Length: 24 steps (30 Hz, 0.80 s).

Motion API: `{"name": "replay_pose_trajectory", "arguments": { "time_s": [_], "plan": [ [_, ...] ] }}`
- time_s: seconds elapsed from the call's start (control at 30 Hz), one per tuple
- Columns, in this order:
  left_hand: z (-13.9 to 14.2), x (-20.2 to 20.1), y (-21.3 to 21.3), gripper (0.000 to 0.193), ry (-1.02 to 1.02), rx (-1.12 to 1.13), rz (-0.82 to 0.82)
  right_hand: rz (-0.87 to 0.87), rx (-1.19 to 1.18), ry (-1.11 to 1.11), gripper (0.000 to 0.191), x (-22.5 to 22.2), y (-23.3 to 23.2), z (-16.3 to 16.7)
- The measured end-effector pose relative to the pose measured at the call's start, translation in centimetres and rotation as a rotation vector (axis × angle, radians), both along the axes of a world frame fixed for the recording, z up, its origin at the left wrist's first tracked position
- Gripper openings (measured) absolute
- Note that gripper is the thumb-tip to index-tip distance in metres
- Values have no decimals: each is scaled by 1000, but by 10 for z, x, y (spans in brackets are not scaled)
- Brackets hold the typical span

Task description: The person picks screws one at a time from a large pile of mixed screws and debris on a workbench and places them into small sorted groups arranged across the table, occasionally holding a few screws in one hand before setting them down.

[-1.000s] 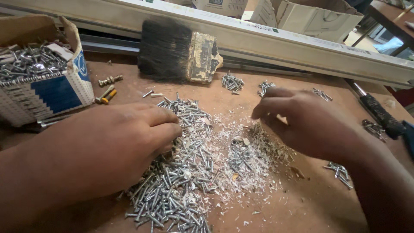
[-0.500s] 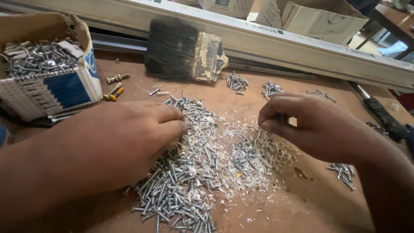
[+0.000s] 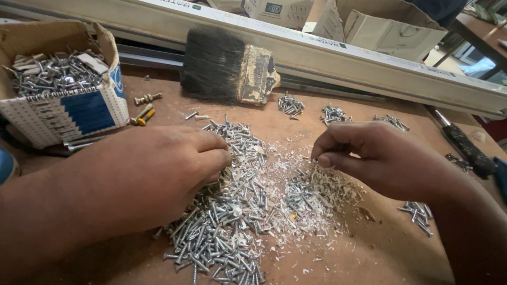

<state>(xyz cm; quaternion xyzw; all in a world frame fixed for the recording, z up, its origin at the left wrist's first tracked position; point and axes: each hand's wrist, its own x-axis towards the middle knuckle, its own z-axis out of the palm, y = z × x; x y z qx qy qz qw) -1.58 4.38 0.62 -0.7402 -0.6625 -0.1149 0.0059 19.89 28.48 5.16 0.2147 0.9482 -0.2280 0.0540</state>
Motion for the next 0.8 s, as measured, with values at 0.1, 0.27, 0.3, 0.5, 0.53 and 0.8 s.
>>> {"name": "replay_pose_trajectory", "arguments": {
  "time_s": [0.1, 0.27, 0.3, 0.5, 0.53, 0.8],
  "plan": [
    [0, 0, 0, 37, -6, 29, -13, 2, -17, 15, 24, 0, 1, -4],
    [-1, -2, 2, 41, 7, -29, 2, -65, 90, 50, 25, -2, 2, -10],
    [-1, -2, 2, 43, 11, -27, 2, -55, 96, 99, 26, -2, 2, -11],
    [-3, -2, 1, 42, -4, 42, -31, 15, 241, 99, 20, -4, 5, -9],
    [-3, -2, 1, 40, -5, 51, -40, 51, 263, 61, 20, -6, 5, -11],
    [-2, -1, 1, 41, 14, -30, 12, 130, 398, -49, 14, -5, 15, -17]
  ]
}}
